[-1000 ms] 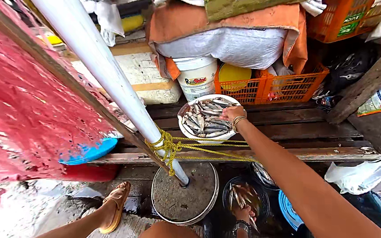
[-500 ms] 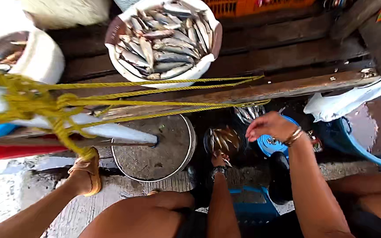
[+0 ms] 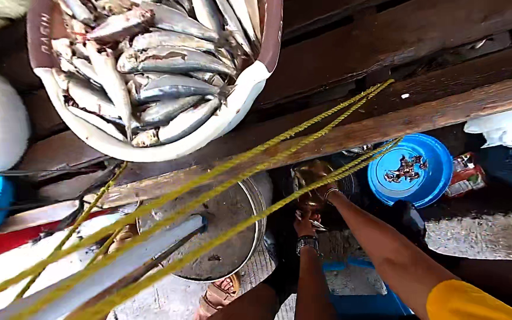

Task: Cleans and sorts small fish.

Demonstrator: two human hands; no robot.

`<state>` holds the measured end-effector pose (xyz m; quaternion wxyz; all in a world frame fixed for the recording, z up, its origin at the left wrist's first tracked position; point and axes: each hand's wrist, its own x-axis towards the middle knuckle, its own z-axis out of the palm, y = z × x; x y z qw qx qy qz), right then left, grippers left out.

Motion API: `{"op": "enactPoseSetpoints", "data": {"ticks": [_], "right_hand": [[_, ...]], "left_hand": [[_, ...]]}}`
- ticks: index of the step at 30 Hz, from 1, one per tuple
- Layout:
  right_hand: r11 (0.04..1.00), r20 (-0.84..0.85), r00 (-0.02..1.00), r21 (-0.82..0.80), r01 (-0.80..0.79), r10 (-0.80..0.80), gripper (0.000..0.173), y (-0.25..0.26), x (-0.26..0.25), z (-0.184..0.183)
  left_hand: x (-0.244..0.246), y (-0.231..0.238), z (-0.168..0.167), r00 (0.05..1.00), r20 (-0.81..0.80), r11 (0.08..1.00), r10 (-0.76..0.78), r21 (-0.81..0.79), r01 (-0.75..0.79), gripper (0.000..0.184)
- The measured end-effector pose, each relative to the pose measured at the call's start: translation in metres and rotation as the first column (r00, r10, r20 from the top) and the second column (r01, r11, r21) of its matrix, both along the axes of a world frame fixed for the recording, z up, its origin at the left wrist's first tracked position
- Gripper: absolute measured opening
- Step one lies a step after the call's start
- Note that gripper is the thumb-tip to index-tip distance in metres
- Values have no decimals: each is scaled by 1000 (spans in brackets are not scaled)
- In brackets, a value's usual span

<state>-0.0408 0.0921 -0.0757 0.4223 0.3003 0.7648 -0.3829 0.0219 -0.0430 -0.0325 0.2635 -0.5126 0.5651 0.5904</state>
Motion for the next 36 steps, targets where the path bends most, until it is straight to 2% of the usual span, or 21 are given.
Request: {"op": "enactPoseSetpoints", "data": {"ticks": [3,4,7,9,10,11,13,15,18,21,27,31,36], "right_hand": [[999,40,998,14,45,-46,58,-17,1,-15],[999,39,999,-8,36,-36,56,-18,-3,-6],[982,7,1000,-185,-22,23,45,-5,-20,52],[968,-35,998,-245,-64,57,44,9,-14,67],[965,56,998,-260,-16,32,45,16,-16,72],[959,155,987,-285,11,34,48,23,-21,75],[947,102,995,-320,35,-3,51,32,-11,46],[957,-13,1000,-289,-7,4,49,34,-2,39],[960,-206,966,-200,-197,155,46,30,9,53],[945,-263,929,-128,-301,260,46,24,18,77],[962,-395,905,-147,-228,155,41,34,42,119],[969,-343,925,-117,-217,166,28,47,56,145],[983,-310,947,-128,-134,88,32,51,63,160]], "left_hand": [[-1,1,-1,1000,15,1000,16,-25,-16,27],[-1,1,-3,1000,17,999,17,-35,-16,25],[-9,2,4,1000,24,998,10,-60,-9,23],[-15,8,13,999,-5,998,33,-46,-33,22],[-17,10,14,998,-28,998,49,-28,-50,20],[-19,12,13,997,-46,998,59,-15,-59,18],[-21,15,10,996,-72,999,52,16,-51,16],[-24,20,11,994,-95,996,51,71,-45,21],[-30,27,13,985,-168,987,42,160,-15,33],[-37,31,23,966,-248,972,68,237,-8,36],[-35,32,50,923,-373,935,96,353,46,33],[-34,30,70,891,-411,917,194,399,-15,33],[-36,19,87,868,-456,913,197,407,6,27]]}}
